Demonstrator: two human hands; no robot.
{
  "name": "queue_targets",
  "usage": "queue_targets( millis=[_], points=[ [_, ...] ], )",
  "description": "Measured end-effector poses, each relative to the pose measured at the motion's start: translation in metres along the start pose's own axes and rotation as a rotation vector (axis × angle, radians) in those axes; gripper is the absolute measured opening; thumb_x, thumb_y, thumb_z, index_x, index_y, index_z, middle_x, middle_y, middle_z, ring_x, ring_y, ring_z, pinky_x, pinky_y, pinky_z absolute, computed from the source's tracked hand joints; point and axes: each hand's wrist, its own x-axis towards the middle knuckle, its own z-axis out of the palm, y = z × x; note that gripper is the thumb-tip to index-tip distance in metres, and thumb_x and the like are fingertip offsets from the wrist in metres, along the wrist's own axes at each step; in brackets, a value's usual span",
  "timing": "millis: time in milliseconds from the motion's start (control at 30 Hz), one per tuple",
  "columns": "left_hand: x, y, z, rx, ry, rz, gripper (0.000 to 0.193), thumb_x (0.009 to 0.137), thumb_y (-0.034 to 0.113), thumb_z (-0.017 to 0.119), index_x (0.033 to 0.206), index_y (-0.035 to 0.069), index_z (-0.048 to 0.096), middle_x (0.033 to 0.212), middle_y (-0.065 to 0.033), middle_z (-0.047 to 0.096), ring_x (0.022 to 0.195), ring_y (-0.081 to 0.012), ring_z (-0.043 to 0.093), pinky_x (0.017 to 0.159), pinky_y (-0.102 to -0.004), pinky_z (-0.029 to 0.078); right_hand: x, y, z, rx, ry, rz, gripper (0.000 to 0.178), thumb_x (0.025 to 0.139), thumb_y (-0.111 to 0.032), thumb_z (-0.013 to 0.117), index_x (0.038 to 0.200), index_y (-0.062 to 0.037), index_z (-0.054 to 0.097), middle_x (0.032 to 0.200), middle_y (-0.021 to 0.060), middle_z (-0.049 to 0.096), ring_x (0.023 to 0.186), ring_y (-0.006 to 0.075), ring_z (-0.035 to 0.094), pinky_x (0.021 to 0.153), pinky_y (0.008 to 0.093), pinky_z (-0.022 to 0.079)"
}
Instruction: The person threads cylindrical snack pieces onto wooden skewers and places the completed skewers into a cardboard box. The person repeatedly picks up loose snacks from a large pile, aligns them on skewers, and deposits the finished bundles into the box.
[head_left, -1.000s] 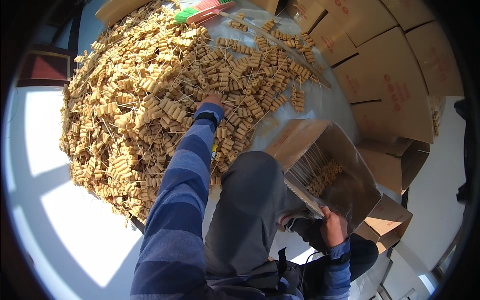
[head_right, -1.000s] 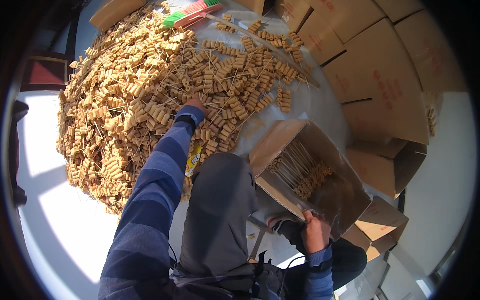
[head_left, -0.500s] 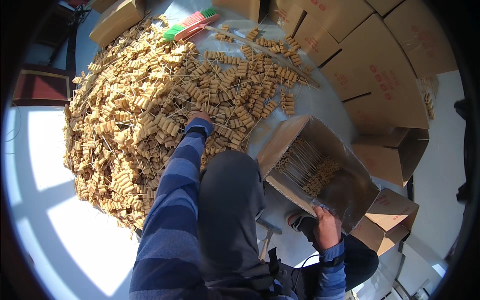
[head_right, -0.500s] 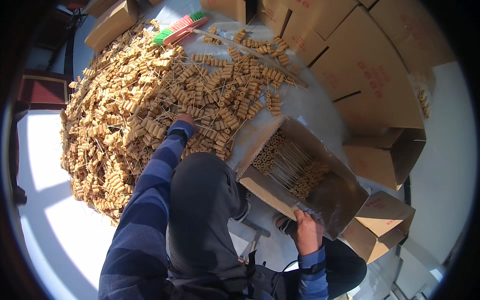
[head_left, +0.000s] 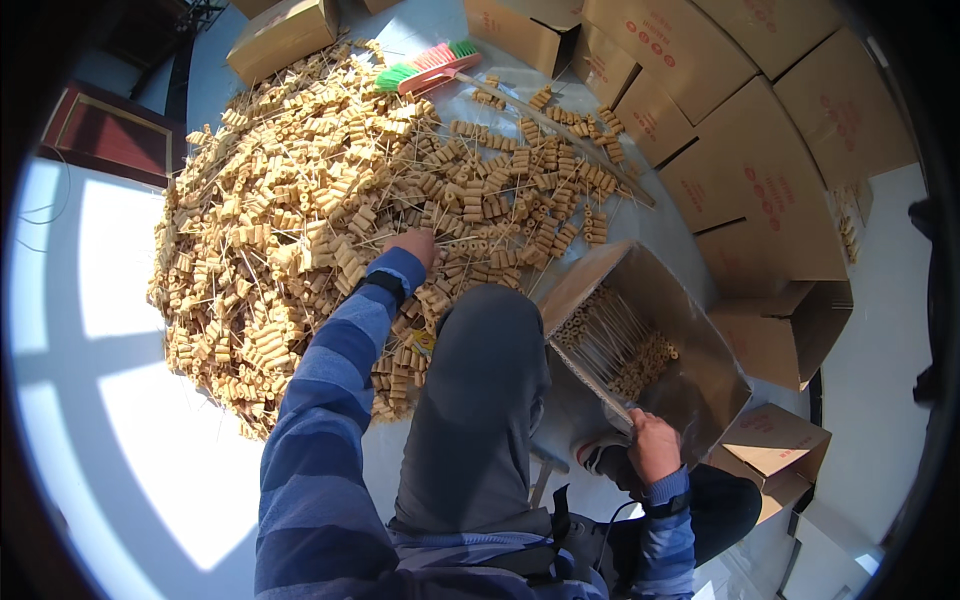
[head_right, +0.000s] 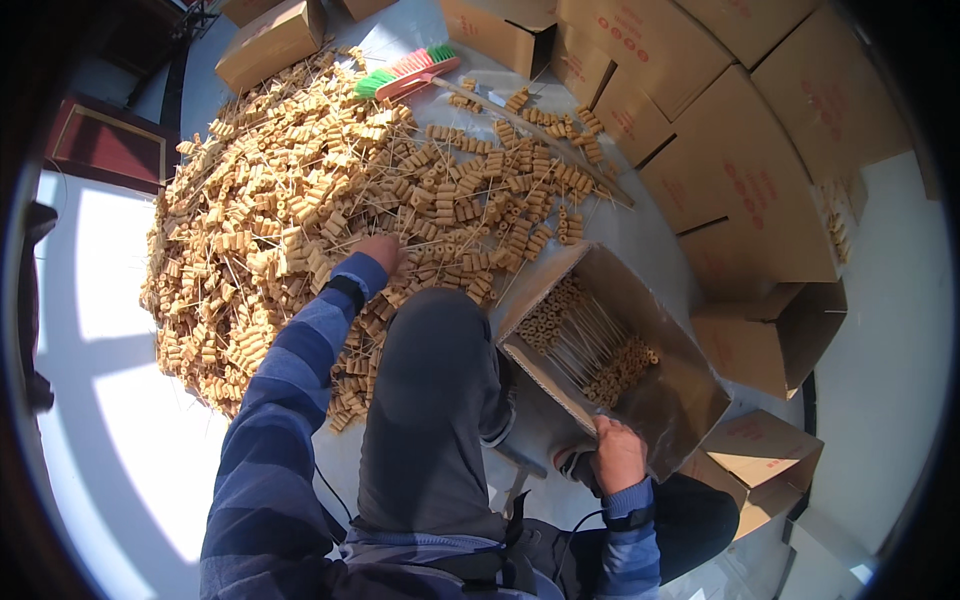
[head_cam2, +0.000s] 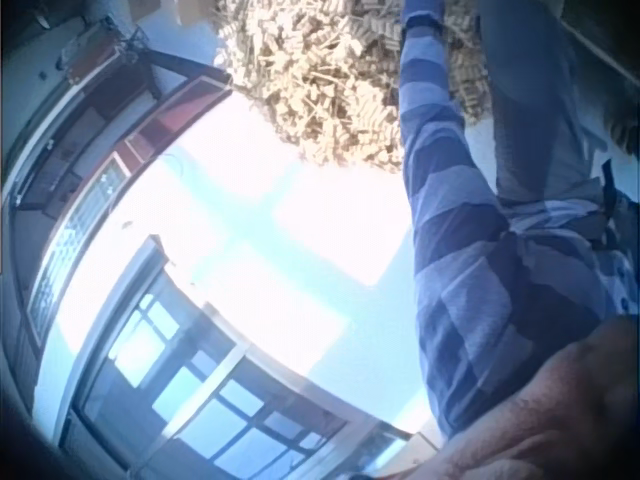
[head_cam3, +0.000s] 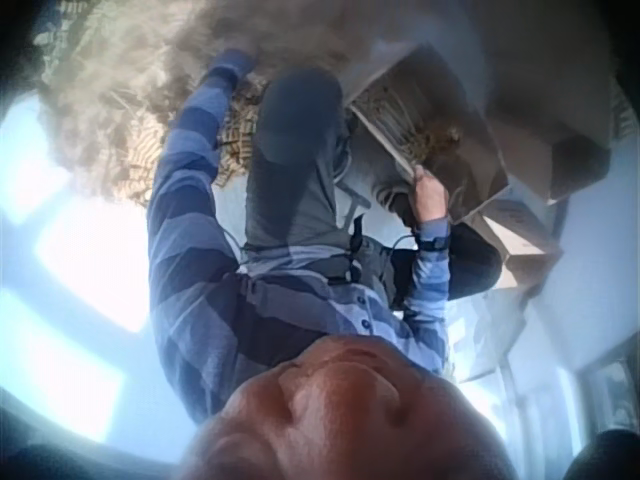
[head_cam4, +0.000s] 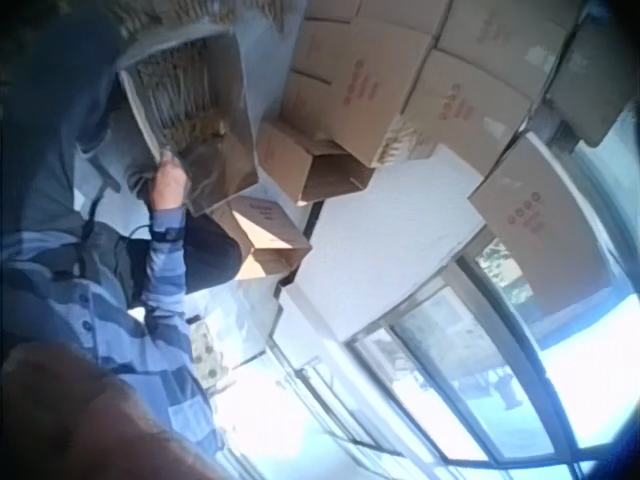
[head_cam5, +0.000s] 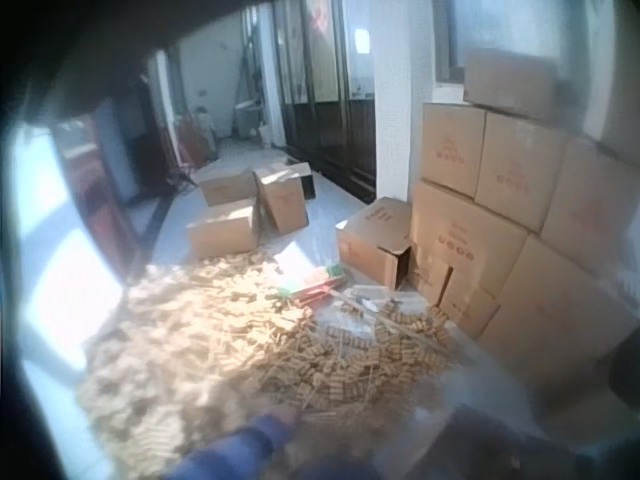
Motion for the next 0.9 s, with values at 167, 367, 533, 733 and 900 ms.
queue_targets(
  millis=[167,367,533,733,900],
  points=[
    [-0.054,-0.042,-0.027,-0.437,0.323,-0.228,0.042,0.096,0.042,0.059,0.104,0.002,0.067,0.094,-0.0214,0.071,0.093,-0.0387,0.068,0.082,-0.0478,0.053,-0.009,-0.006,0.011,-0.042,-0.005,-0.093,0.021,0.082,-0.006,0.058,0.103,-0.0073,0.062,0.088,0.0178,0.069,0.085,0.0361,0.067,0.074,0.0451,0.054],
    [-0.103,-0.085,-0.061,-1.105,0.361,-0.295,0.041,0.094,0.042,0.067,0.1,0.002,0.073,0.066,-0.0093,0.063,0.053,-0.0183,0.06,0.053,-0.0348,0.049,-0.023,-0.015,0.03,-0.083,-0.013,-0.044,0.016,0.079,-0.007,0.06,0.095,-0.006,0.059,0.089,0.0171,0.069,0.085,0.0357,0.068,0.073,0.0454,0.054],
    [-0.143,-0.105,-0.071,-1.214,0.376,-0.27,0.036,0.094,0.038,0.069,0.092,0.002,0.07,0.057,-0.0027,0.055,0.046,-0.0118,0.054,0.044,-0.0286,0.042,-0.032,-0.022,0.033,-0.027,0.047,-0.066,0.018,0.085,-0.012,0.061,0.101,-0.0061,0.059,0.091,0.017,0.069,0.086,0.0359,0.068,0.074,0.0464,0.054],
    [-0.18,-0.105,-0.078,-1.086,0.305,-0.212,0.042,0.1,0.044,0.057,0.085,0.005,0.059,0.052,0.0004,0.046,0.043,-0.0128,0.045,0.043,-0.0289,0.037,-0.04,-0.046,-0.004,0.061,0.173,-0.043,0.034,0.088,-0.018,0.066,0.119,-0.0046,0.059,0.107,0.0179,0.068,0.099,0.0367,0.065,0.083,0.0451,0.053],
    [-0.232,-0.076,-0.107,-1.257,0.243,-0.071,0.046,0.101,0.048,0.055,0.088,0.004,0.053,0.054,-0.0002,0.046,0.046,-0.0127,0.048,0.045,-0.0297,0.04,-0.038,-0.098,-0.071,0.431,0.412,-0.118,0.032,0.097,-0.019,0.062,0.124,-0.002,0.06,0.122,0.0192,0.065,0.112,0.0359,0.062,0.095,0.0403,0.05]
  ],
)
